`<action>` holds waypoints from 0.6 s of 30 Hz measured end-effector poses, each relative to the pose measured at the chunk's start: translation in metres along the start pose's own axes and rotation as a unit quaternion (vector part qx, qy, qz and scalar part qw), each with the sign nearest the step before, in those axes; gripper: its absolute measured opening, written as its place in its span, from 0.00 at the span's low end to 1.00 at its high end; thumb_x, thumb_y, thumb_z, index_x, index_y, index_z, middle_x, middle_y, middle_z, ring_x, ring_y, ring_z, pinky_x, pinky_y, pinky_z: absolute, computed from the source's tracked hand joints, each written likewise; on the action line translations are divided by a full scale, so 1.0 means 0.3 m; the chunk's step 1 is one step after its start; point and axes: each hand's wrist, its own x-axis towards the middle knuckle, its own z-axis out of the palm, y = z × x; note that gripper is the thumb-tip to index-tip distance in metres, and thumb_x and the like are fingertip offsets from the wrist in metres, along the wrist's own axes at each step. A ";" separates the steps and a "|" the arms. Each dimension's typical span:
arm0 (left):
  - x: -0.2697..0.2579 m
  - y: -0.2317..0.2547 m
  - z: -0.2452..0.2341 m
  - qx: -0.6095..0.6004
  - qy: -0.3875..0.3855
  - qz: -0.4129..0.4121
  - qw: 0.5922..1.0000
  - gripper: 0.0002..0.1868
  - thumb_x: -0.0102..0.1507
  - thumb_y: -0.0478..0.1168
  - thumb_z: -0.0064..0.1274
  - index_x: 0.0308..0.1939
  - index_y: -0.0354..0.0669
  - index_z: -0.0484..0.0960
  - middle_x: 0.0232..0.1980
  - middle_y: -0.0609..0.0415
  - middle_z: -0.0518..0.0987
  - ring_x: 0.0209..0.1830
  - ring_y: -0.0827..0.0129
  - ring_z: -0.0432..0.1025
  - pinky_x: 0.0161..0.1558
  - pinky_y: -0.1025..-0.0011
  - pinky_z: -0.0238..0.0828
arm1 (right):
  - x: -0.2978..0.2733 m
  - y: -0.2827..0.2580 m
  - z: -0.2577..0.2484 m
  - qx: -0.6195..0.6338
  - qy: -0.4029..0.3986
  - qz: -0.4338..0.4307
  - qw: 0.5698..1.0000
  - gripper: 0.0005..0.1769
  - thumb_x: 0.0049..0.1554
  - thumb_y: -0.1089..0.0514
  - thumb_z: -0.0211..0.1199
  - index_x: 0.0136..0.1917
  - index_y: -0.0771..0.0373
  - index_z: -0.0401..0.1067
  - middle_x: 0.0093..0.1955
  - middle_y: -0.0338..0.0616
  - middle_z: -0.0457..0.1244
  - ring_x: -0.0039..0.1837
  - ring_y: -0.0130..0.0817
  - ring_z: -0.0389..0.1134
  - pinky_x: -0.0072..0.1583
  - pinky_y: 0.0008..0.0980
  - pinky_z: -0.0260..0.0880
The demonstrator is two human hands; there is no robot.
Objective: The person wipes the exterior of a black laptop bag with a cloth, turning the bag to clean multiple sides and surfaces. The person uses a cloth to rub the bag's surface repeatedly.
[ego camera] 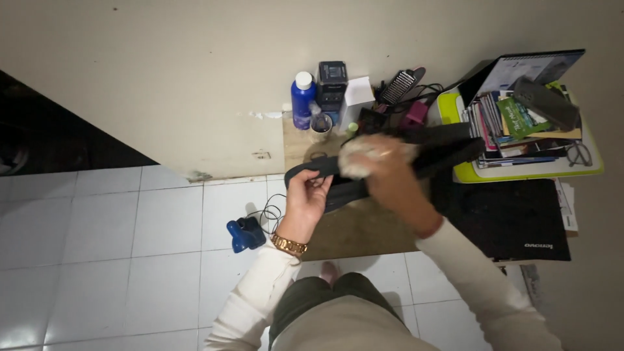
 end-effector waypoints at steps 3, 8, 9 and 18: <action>0.118 0.035 -0.068 -0.005 0.023 0.001 1.000 0.15 0.51 0.20 0.57 0.34 0.35 0.70 0.29 0.59 0.60 0.34 0.61 0.68 0.64 0.41 0.69 | -0.073 0.169 0.047 -0.060 -0.024 -0.012 0.998 0.21 0.53 0.64 0.57 0.54 0.41 0.77 0.61 0.43 0.65 0.68 0.48 0.62 0.71 0.47 0.56; 0.048 0.056 -0.010 -0.027 0.026 0.001 0.999 0.14 0.53 0.19 0.55 0.36 0.35 0.69 0.30 0.58 0.60 0.36 0.62 0.70 0.66 0.38 0.63 | -0.211 0.544 -0.064 -0.113 -0.028 0.091 0.989 0.22 0.47 0.65 0.62 0.51 0.42 0.78 0.67 0.43 0.60 0.72 0.48 0.55 0.74 0.43 0.50; 0.029 0.058 0.009 -0.024 0.018 -0.007 1.000 0.15 0.53 0.19 0.53 0.38 0.36 0.69 0.31 0.58 0.61 0.36 0.62 0.71 0.66 0.37 0.62 | -0.201 0.536 -0.107 -0.140 -0.036 0.127 0.981 0.24 0.46 0.67 0.61 0.51 0.40 0.78 0.66 0.42 0.60 0.68 0.48 0.57 0.71 0.40 0.54; 0.008 0.143 0.025 0.002 0.030 -0.040 0.999 0.15 0.55 0.18 0.50 0.39 0.35 0.67 0.29 0.58 0.62 0.34 0.62 0.73 0.65 0.31 0.59 | -0.111 0.343 -0.028 -0.019 -0.048 0.156 0.986 0.26 0.46 0.71 0.63 0.51 0.41 0.80 0.66 0.44 0.61 0.68 0.52 0.59 0.70 0.46 0.58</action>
